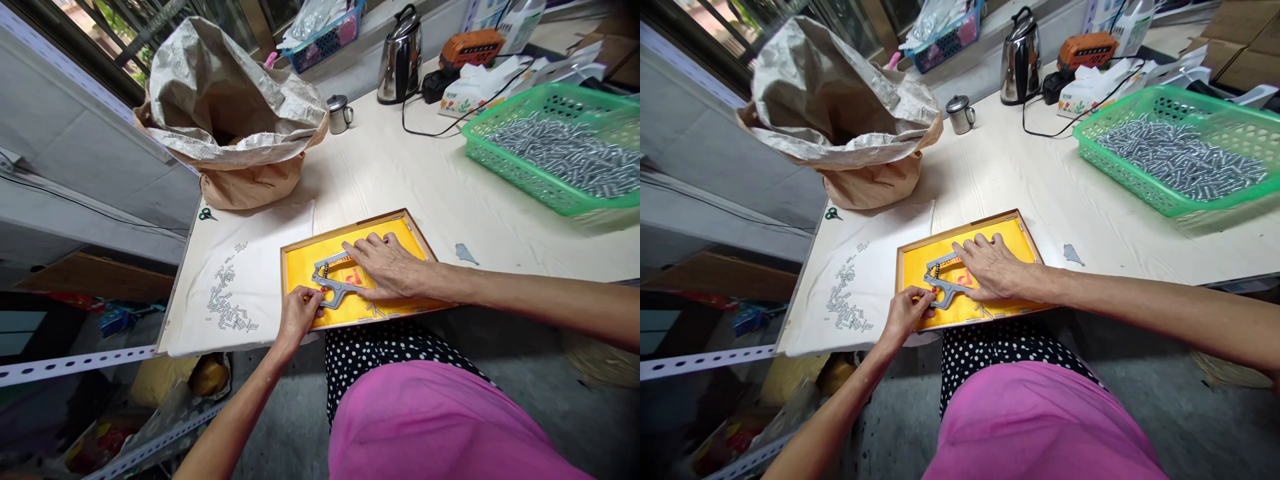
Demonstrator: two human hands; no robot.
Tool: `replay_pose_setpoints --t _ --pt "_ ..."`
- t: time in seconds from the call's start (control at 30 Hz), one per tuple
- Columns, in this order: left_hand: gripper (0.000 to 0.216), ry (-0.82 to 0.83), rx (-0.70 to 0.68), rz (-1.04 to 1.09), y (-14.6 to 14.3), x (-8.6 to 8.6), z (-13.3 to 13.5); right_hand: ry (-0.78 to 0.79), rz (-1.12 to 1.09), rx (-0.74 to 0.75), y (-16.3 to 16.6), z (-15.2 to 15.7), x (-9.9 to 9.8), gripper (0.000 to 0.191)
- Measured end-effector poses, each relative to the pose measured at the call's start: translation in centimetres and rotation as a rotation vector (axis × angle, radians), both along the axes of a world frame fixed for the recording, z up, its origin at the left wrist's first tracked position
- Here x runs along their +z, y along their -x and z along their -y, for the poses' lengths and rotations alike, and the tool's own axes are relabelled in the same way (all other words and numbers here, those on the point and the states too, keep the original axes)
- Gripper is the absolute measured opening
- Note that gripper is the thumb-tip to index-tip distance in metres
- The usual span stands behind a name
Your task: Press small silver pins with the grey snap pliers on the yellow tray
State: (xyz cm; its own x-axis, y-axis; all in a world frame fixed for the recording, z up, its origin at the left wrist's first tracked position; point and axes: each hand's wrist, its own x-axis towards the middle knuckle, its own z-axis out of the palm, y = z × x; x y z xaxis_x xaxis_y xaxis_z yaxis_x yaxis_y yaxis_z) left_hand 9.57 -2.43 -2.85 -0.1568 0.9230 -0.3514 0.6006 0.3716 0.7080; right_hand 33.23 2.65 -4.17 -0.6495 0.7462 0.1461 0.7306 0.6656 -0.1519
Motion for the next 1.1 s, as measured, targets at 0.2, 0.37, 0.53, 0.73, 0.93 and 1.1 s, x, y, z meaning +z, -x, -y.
replay_pose_setpoints --t 0.2,0.37,0.53,0.73,0.93,1.1 --pt "0.013 -0.028 -0.014 -0.006 0.0 -0.1 0.1 -0.013 0.016 0.008 -0.7 0.5 -0.3 0.102" --pt "0.014 -0.027 -0.015 -0.015 0.0 -0.2 0.2 0.001 0.017 0.010 -0.5 0.5 0.0 0.091" --pt "0.018 -0.020 -0.002 0.004 0.4 -1.1 0.3 -0.029 -0.031 0.017 -0.2 0.4 -0.8 0.074" --pt "0.037 -0.476 -0.237 -0.484 -0.7 -0.5 1.9 -0.048 -0.076 0.059 0.2 0.9 -0.7 0.056" --pt "0.074 -0.692 -0.669 -0.740 -3.3 0.7 -0.4 -0.180 -0.066 0.097 0.7 1.6 0.2 0.055" --pt "0.059 -0.639 -0.724 -0.754 -4.0 0.4 -2.3 -0.212 -0.008 -0.056 1.1 2.1 -1.2 0.056"
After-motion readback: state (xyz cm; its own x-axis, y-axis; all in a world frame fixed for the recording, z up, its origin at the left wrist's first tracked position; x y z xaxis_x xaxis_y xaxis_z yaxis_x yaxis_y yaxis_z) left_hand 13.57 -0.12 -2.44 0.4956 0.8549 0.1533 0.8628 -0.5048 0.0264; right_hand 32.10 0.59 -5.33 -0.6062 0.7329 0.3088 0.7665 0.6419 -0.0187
